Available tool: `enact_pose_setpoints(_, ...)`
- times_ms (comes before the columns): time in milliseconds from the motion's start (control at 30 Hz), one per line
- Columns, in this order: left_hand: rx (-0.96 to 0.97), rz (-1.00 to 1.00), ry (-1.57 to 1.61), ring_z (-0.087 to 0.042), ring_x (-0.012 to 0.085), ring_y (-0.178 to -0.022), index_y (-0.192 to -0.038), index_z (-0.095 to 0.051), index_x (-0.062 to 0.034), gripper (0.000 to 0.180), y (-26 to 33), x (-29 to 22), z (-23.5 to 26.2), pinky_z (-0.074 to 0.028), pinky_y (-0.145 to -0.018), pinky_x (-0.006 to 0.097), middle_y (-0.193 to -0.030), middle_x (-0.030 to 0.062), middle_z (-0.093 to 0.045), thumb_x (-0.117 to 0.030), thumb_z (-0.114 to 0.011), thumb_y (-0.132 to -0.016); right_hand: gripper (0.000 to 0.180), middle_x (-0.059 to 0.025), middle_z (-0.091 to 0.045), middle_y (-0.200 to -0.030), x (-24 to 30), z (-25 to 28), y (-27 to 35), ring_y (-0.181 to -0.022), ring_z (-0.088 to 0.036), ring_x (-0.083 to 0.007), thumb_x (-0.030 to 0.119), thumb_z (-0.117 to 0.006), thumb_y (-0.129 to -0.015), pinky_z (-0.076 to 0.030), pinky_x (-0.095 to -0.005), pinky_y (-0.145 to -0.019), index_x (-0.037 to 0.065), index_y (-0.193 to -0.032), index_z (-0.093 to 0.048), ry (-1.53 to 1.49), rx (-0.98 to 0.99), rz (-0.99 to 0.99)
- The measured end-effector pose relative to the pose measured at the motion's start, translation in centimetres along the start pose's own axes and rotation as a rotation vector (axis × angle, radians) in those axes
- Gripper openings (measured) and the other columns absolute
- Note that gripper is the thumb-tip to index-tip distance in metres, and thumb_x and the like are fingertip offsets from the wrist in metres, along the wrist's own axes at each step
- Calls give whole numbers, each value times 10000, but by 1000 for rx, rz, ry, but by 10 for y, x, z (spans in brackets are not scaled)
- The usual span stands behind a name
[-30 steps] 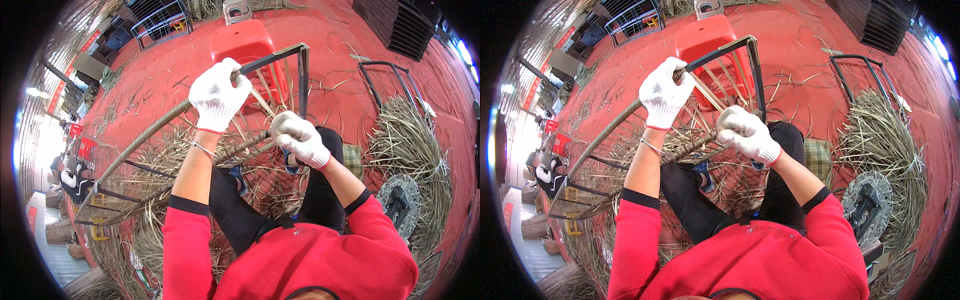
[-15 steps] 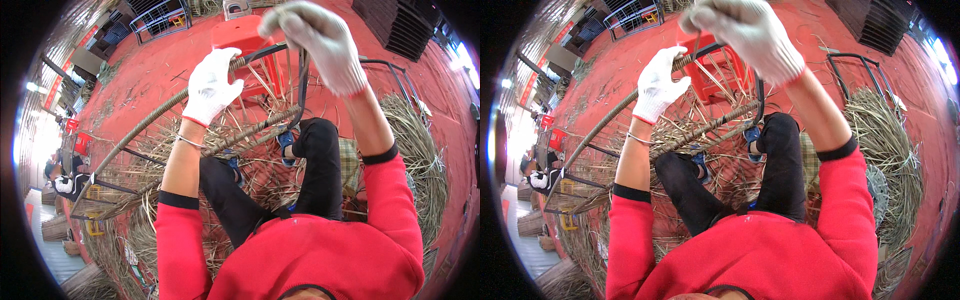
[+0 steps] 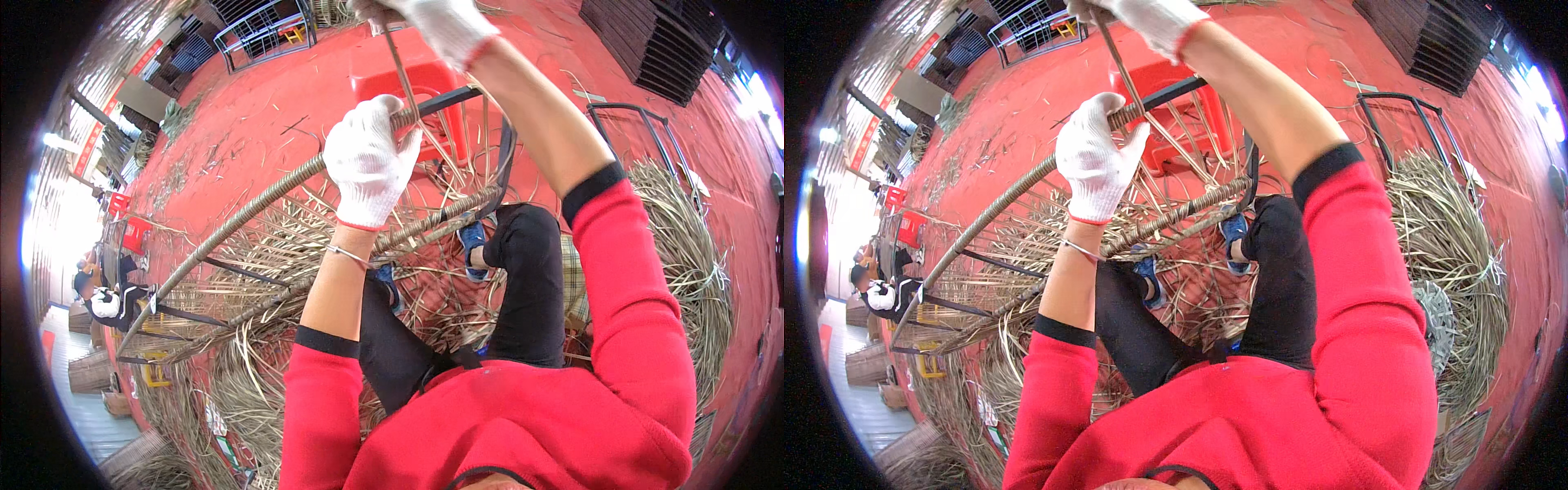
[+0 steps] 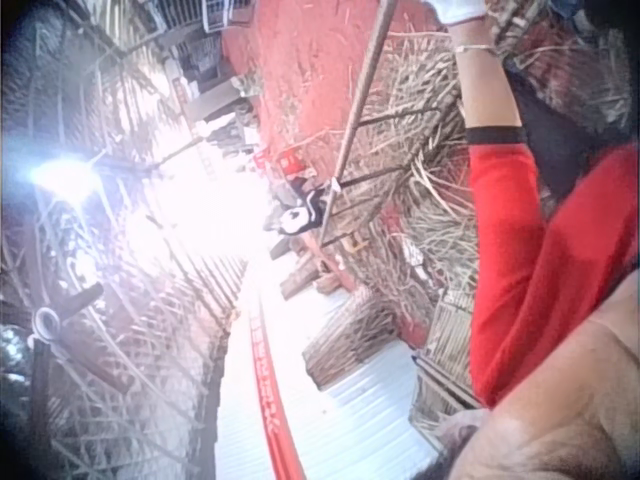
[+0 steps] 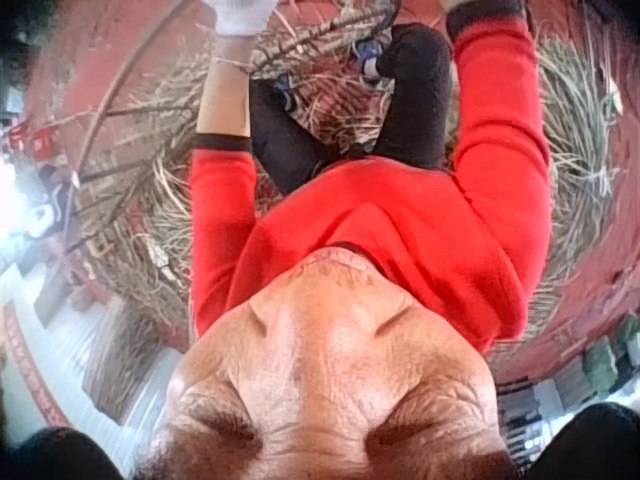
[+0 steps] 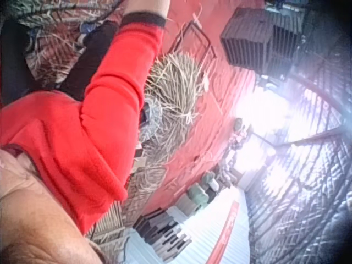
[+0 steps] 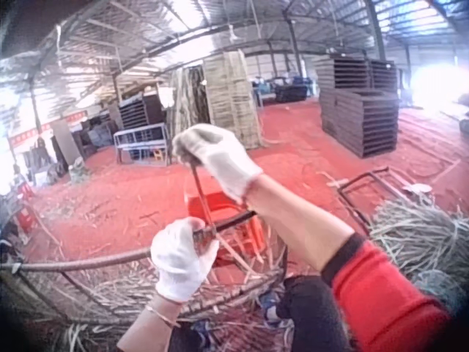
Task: The person weaves thin strips of dried plant material into a metal basket frame. They repeatedly thread the strips through the frame's ribs, pull them tight, and trim excess with a knife.
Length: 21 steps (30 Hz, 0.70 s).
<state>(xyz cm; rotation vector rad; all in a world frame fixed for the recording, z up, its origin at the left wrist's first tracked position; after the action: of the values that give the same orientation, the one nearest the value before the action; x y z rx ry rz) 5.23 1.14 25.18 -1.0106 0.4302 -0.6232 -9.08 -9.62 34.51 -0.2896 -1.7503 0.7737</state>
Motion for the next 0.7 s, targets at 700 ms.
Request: enact_pose_setpoints(700, 117, 877, 826, -703, 177, -909, -1154, -727, -54, 312, 98, 4, -53, -555, -805, 320, -1029, 69, -745, -198, -801, -887, 133, -121, -662, -925, -120, -19, 221, -902, -666, -330, 60, -673, -845, -537, -407, -794, 58, -977, -683, 601, 102, 204)
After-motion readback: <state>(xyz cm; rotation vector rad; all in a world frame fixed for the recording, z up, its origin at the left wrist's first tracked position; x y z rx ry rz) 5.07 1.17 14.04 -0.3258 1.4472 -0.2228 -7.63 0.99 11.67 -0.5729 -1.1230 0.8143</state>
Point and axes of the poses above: each hand's wrist, its own y-axis away from the middle knuckle, its own z-axis out of the back of the hand, x = y × z, the point moved 4 cm from there along -y, towards the middle knuckle
